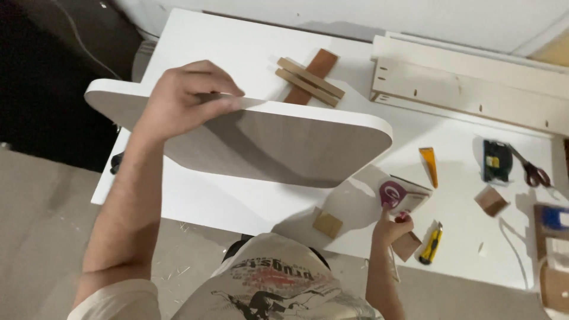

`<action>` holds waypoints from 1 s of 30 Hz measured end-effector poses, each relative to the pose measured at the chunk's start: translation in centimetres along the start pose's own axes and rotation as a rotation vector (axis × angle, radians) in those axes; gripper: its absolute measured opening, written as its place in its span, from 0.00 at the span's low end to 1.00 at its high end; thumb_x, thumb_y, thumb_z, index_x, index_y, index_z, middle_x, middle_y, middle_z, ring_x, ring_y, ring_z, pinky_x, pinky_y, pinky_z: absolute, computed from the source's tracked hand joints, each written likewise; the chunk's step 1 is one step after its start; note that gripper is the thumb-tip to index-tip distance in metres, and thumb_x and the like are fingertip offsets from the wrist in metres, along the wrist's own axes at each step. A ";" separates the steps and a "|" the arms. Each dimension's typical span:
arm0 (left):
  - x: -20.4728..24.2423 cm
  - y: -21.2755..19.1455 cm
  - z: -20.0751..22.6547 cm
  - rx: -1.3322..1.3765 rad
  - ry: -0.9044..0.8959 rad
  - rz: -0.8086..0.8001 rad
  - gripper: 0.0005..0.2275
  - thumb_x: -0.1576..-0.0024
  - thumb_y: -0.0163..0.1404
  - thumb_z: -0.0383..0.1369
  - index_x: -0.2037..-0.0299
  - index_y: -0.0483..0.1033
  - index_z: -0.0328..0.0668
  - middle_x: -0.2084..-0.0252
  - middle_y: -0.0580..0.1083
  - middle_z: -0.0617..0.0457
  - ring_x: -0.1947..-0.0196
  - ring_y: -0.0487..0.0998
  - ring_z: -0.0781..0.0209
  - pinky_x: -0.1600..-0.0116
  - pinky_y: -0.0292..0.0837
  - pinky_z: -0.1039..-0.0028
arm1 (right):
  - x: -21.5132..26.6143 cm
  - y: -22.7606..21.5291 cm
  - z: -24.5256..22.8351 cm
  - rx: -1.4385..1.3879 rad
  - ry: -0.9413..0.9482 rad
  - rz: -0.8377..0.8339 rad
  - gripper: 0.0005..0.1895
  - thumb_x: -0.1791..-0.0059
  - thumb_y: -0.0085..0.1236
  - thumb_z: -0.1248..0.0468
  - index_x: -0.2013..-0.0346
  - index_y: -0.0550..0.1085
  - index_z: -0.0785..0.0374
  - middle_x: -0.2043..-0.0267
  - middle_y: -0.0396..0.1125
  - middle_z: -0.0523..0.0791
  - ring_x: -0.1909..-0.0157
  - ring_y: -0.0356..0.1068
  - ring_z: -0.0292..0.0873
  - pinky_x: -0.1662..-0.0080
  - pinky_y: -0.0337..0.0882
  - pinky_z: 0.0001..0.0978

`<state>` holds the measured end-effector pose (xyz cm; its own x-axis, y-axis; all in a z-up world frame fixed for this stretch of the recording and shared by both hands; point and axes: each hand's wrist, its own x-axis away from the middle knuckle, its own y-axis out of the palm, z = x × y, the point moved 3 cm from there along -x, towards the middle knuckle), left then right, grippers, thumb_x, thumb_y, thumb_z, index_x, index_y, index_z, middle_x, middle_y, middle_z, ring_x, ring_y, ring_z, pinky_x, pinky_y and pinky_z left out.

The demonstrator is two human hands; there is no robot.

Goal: Applying heat-activated edge banding to a wooden board, trimming the excess with a knife, and sanding the edges for a smooth finish.

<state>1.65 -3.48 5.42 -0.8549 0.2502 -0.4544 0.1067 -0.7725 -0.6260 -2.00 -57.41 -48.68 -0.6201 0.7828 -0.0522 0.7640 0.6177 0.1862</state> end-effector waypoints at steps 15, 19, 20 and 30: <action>1.3 -2.3 -0.2 -0.162 0.341 -0.191 0.12 0.41 0.63 0.24 0.47 0.84 0.38 0.54 0.80 0.47 0.64 0.81 0.60 0.57 0.78 0.74 | 12.2 10.6 -19.5 1.443 -0.057 -1.514 0.39 0.63 0.72 0.53 0.43 0.65 0.61 0.45 0.64 0.48 0.52 0.72 0.54 0.61 0.77 0.48; 2.5 -2.7 -1.8 -0.379 0.369 -0.153 0.12 0.40 0.62 0.30 0.47 0.84 0.52 0.53 0.81 0.54 0.61 0.82 0.62 0.69 0.75 0.71 | 8.8 15.9 -39.3 0.717 -0.344 -1.670 0.44 0.63 0.67 0.61 0.34 0.61 0.62 0.37 0.63 0.51 0.42 0.69 0.51 0.52 0.82 0.41; 2.8 -2.8 -1.8 -0.354 0.373 -0.141 0.11 0.41 0.63 0.29 0.48 0.84 0.50 0.54 0.81 0.54 0.60 0.82 0.61 0.68 0.76 0.71 | 8.6 17.3 -45.5 0.558 -0.442 -1.694 0.45 0.64 0.67 0.70 0.34 0.61 0.66 0.39 0.61 0.52 0.42 0.68 0.51 0.55 0.89 0.37; 3.1 -2.5 -1.2 -0.220 0.288 -0.076 0.05 0.44 0.63 0.30 0.60 0.85 0.44 0.60 0.82 0.53 0.69 0.83 0.64 0.69 0.79 0.74 | 10.8 32.8 -54.9 1.918 -0.677 -1.666 0.34 0.55 0.54 0.38 0.40 0.62 0.48 0.46 0.64 0.37 0.48 0.67 0.42 0.55 0.71 0.44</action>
<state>-0.68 -0.06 4.83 -0.6897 0.4803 -0.5419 0.1822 -0.6091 -0.7719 6.62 -32.84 10.77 -0.7148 -0.3671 0.5952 -0.4278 -0.4437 -0.7874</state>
